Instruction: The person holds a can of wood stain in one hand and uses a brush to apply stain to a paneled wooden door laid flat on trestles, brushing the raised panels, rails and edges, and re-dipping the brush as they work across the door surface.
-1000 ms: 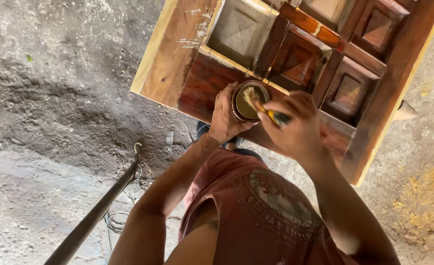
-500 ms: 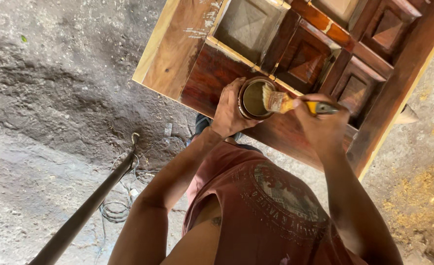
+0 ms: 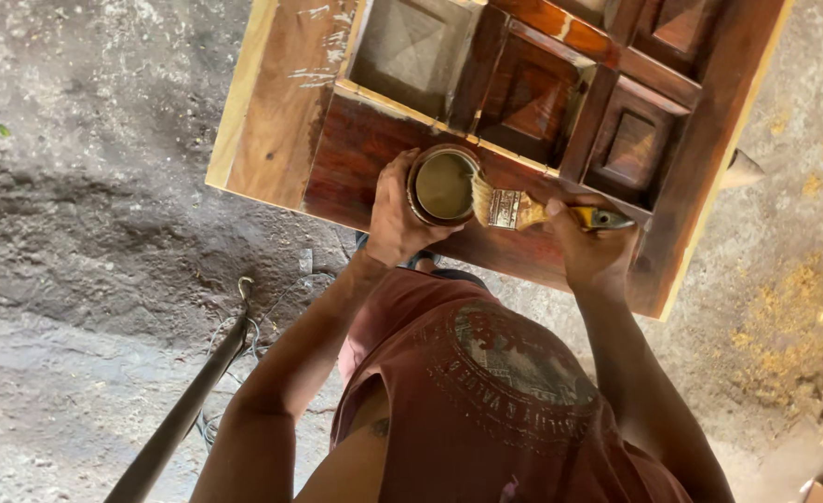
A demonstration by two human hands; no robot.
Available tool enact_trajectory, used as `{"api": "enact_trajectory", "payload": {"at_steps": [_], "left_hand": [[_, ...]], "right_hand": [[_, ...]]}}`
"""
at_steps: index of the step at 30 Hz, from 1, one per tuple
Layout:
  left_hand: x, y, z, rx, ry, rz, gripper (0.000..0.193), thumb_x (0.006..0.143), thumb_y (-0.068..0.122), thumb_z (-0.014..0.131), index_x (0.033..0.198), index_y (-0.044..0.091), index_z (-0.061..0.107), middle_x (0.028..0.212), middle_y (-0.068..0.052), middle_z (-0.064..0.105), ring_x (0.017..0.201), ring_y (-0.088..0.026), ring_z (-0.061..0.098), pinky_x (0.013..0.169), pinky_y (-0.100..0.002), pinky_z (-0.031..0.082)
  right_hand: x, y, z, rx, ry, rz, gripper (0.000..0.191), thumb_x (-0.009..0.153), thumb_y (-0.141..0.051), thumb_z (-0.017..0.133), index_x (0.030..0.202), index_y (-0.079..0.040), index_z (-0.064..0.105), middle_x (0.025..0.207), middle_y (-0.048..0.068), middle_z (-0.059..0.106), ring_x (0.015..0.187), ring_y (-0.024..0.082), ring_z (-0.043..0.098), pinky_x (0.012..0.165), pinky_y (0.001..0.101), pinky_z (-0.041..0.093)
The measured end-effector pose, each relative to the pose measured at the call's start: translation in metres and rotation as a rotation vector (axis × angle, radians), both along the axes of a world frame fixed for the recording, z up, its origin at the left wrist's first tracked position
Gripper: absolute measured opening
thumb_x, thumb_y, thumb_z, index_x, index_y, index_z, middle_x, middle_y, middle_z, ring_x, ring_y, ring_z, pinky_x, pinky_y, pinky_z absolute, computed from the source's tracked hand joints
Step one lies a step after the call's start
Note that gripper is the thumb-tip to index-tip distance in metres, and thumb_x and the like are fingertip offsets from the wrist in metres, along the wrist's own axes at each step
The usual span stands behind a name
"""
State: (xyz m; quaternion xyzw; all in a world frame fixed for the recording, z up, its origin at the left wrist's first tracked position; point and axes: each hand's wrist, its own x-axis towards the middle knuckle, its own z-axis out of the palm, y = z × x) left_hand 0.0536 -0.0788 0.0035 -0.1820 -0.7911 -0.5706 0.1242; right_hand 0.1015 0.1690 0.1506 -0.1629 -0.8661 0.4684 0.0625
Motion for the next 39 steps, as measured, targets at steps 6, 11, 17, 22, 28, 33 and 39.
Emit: {"api": "enact_trajectory", "payload": {"at_steps": [6, 11, 17, 22, 28, 33, 39], "left_hand": [[-0.002, -0.006, 0.001, -0.072, -0.059, -0.062, 0.132, 0.058, 0.051, 0.102, 0.151, -0.005, 0.028, 0.15, -0.024, 0.043, 0.138, -0.044, 0.044, 0.118, -0.053, 0.039], [0.0, 0.0, 0.005, 0.002, -0.11, -0.079, 0.133, 0.061, 0.05, 0.101, 0.155, -0.004, 0.024, 0.157, -0.026, 0.039, 0.145, -0.044, 0.042, 0.122, -0.052, 0.039], [0.0, 0.002, 0.012, -0.003, -0.196, -0.075, 0.13, 0.06, 0.044, 0.102, 0.155, -0.004, 0.026, 0.154, -0.024, 0.042, 0.144, -0.043, 0.043, 0.121, -0.051, 0.041], [-0.003, 0.004, 0.009, -0.019, -0.178, -0.068, 0.127, 0.061, 0.041, 0.102, 0.154, -0.003, 0.026, 0.157, -0.025, 0.042, 0.144, -0.044, 0.044, 0.121, -0.052, 0.041], [-0.002, 0.005, -0.003, 0.005, -0.139, -0.061, 0.127, 0.063, 0.039, 0.105, 0.154, -0.002, 0.027, 0.155, -0.023, 0.043, 0.142, -0.043, 0.046, 0.121, -0.052, 0.041], [-0.003, 0.0, 0.0, -0.028, -0.131, -0.066, 0.126, 0.06, 0.039, 0.104, 0.153, -0.002, 0.029, 0.153, -0.024, 0.044, 0.141, -0.043, 0.047, 0.122, -0.055, 0.037], [-0.003, 0.0, 0.009, -0.054, -0.133, -0.047, 0.124, 0.058, 0.04, 0.104, 0.149, -0.003, 0.032, 0.15, -0.024, 0.047, 0.14, -0.044, 0.047, 0.12, -0.057, 0.034]], "right_hand": [[0.017, 0.022, -0.023, -0.917, 0.215, -0.048, 0.013, 0.098, -0.004, 0.075, 0.11, -0.006, 0.072, 0.105, 0.01, 0.075, 0.094, 0.024, 0.075, 0.08, 0.0382, 0.063], [0.019, 0.051, -0.031, -1.232, 0.164, -0.259, 0.023, 0.097, -0.025, 0.068, 0.107, -0.004, 0.071, 0.1, 0.013, 0.077, 0.09, 0.025, 0.077, 0.082, 0.0416, 0.066], [-0.054, 0.103, -0.027, -0.937, 0.209, -0.107, 0.013, 0.102, -0.003, 0.078, 0.1, -0.004, 0.065, 0.094, 0.01, 0.07, 0.082, 0.022, 0.07, 0.075, 0.0364, 0.061], [-0.177, 0.126, -0.048, 0.501, -0.172, 0.056, 0.018, 0.094, -0.02, 0.085, 0.106, -0.01, 0.076, 0.101, 0.01, 0.072, 0.081, 0.023, 0.07, 0.067, 0.0387, 0.061], [-0.235, 0.098, -0.094, 1.168, -0.046, 0.489, 0.031, 0.074, -0.023, 0.088, 0.091, 0.0, 0.077, 0.094, 0.028, 0.069, 0.077, 0.041, 0.072, 0.067, 0.046, 0.059], [-0.204, 0.06, -0.1, 1.167, -0.65, 0.73, 0.019, 0.082, -0.01, 0.078, 0.092, 0.005, 0.075, 0.09, 0.026, 0.073, 0.08, 0.039, 0.073, 0.077, 0.0479, 0.06], [-0.212, 0.049, -0.072, 0.887, -0.848, 0.408, 0.033, 0.087, -0.023, 0.082, 0.105, 0.002, 0.069, 0.101, 0.025, 0.075, 0.085, 0.033, 0.076, 0.078, 0.0455, 0.062]]}}
